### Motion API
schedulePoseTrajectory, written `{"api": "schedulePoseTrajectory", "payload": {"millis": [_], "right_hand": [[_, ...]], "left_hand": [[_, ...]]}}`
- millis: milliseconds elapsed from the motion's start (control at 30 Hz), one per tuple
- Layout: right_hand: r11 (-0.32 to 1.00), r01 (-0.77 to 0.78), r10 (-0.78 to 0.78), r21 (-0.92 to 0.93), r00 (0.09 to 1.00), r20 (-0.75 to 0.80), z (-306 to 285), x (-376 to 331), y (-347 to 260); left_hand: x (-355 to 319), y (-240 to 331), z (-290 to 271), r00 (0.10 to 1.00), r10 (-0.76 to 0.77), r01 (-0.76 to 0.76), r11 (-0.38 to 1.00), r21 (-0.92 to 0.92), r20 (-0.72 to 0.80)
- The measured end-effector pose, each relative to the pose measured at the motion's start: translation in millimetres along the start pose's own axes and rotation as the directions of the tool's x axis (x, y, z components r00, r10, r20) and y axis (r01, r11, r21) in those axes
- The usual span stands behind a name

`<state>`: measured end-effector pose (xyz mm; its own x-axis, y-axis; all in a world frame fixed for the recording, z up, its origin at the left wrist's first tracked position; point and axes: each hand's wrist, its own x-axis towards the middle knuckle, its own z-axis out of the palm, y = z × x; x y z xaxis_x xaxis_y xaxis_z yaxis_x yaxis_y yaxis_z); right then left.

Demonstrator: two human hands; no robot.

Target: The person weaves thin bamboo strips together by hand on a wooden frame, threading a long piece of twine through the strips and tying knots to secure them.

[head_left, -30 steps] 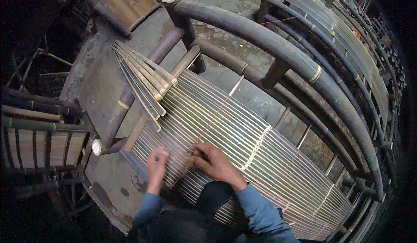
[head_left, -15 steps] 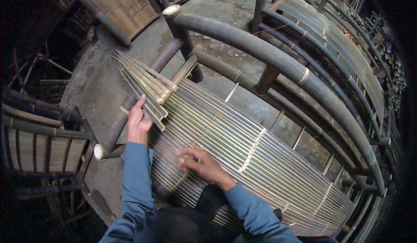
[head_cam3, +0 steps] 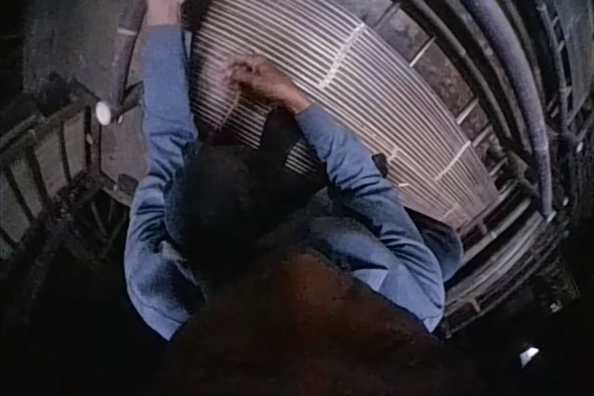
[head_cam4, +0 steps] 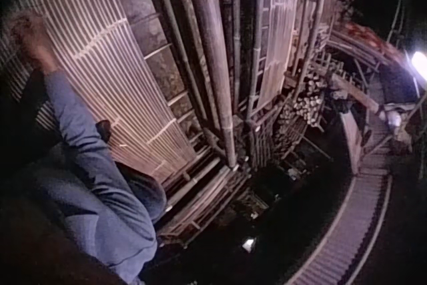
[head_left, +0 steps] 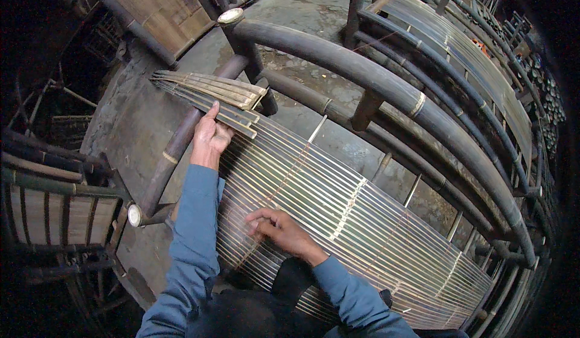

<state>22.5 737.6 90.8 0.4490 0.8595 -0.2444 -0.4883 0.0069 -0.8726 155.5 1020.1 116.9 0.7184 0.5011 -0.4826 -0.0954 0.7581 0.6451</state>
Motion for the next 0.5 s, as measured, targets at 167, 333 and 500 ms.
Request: {"api": "schedulePoseTrajectory", "payload": {"millis": [167,333,500], "right_hand": [[0.965,0.035,-0.085,-0.26,0.98,-0.183,-10.8,-2.3,-12.1],[0.916,0.358,-0.285,0.182,0.899,-0.334,-1.2,8.2,-24.9],[0.836,0.527,-0.3,0.152,0.672,-0.677,-6.1,0.6,-42.8]], "left_hand": [[-35.9,-4.5,-8.9,0.999,-0.044,0.046,0.932,0.359,-0.013],[-100.3,-46.9,-7.0,0.999,-0.047,0.039,0.951,0.306,0.02],[-147.6,-94.2,-0.2,0.983,-0.156,0.125,0.955,0.269,0.098]]}}
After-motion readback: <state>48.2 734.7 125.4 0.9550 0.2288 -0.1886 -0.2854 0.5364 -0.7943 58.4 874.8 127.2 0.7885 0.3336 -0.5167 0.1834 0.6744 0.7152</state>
